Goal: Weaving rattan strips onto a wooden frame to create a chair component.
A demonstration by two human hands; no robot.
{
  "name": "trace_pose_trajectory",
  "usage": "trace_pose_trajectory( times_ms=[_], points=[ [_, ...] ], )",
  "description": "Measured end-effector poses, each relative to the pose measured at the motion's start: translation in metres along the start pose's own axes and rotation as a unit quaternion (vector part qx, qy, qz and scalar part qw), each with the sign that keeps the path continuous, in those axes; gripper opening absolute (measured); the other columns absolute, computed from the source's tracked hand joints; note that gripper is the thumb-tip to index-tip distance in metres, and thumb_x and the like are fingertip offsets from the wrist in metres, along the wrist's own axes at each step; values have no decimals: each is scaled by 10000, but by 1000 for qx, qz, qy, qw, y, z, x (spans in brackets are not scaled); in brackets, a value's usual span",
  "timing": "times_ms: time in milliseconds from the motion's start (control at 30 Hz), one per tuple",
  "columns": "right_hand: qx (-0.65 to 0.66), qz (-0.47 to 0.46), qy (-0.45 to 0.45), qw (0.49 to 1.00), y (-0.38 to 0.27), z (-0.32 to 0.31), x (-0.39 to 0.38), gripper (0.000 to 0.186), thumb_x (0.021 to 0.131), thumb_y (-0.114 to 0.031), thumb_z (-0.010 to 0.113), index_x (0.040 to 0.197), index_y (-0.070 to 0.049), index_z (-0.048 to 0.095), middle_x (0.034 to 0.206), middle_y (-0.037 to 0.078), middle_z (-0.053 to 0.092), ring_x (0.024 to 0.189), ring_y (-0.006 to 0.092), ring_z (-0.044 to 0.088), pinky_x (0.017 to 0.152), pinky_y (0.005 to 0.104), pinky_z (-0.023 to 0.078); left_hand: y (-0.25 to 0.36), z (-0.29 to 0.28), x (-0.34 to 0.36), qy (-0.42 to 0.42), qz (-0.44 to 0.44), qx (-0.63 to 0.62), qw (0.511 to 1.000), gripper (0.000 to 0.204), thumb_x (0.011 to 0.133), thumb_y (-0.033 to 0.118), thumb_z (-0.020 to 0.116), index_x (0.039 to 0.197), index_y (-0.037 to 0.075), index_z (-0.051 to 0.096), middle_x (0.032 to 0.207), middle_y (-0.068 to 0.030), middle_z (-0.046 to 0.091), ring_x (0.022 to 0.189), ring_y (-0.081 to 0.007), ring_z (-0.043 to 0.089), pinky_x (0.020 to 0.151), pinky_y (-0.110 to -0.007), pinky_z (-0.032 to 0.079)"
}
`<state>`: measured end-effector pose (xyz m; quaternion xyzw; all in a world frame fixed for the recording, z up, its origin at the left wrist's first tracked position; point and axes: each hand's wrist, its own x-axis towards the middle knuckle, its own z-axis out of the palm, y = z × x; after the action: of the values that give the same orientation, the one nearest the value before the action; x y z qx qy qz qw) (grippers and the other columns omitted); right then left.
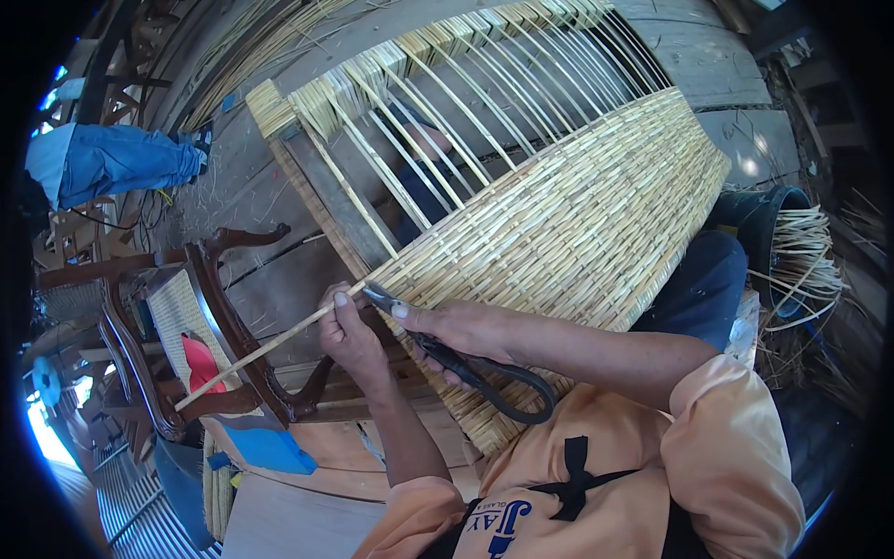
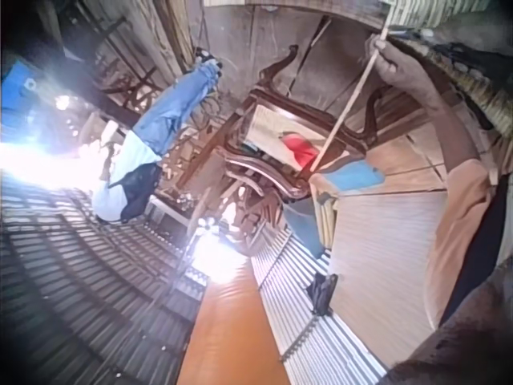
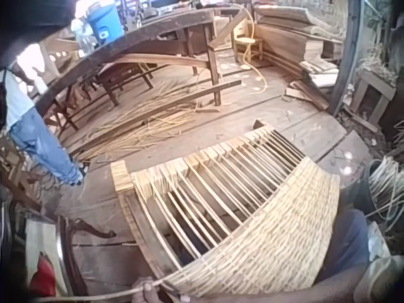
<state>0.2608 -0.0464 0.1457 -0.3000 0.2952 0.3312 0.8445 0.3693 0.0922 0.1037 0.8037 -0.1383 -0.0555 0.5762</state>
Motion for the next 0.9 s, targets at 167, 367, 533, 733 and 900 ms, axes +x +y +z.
trace_pose_trajectory(
  times_ms=[167, 367, 533, 733, 900],
  points=[
    [-14, -1, 7, 1000, -6, 2, 2, 599, 885, -603, 433, 764, -28, 550, 617, 36, 511, 473, 129, 520, 409, 261, 447, -2, -1, 1, -5, 25, 40, 999, 159, 919, 59, 472, 881, -48, 584, 931, -97, 584, 784, -137, 530, 666, -240, 443],
    [-39, -38, 39, 998, -8, 8, 5, 596, 922, -554, 379, 669, -31, 510, 561, 62, 487, 434, 166, 511, 390, 300, 420, 0, -3, 3, 8, -11, 38, 999, 179, 910, 82, 491, 831, -54, 577, 833, -73, 585, 677, -109, 503, 600, -233, 416],
    [-51, -66, 28, 996, -7, 7, 9, 594, 935, -539, 353, 674, -28, 506, 552, 63, 472, 431, 178, 504, 372, 315, 409, 3, -5, 4, 4, -30, 71, 997, 204, 916, 96, 474, 807, -52, 563, 824, -75, 578, 682, -111, 508, 605, -241, 425],
    [-81, -141, 42, 986, 8, 5, 14, 621, 878, -610, 439, 676, -27, 507, 533, 33, 462, 405, 134, 474, 361, 273, 388, 10, -5, 9, 71, -146, 53, 985, 292, 917, 224, 503, 816, -34, 593, 669, -72, 596, 637, -123, 538, 612, -235, 433],
    [-266, -123, 69, 954, 10, -18, -62, 631, 878, -585, 465, 856, 39, 551, 612, 70, 510, 530, 152, 504, 492, 322, 426, 45, -11, 17, 88, -117, 4, 989, 285, 934, 263, 486, 927, -12, 560, 789, -92, 621, 683, -143, 583, 631, -248, 460]
  ],
)
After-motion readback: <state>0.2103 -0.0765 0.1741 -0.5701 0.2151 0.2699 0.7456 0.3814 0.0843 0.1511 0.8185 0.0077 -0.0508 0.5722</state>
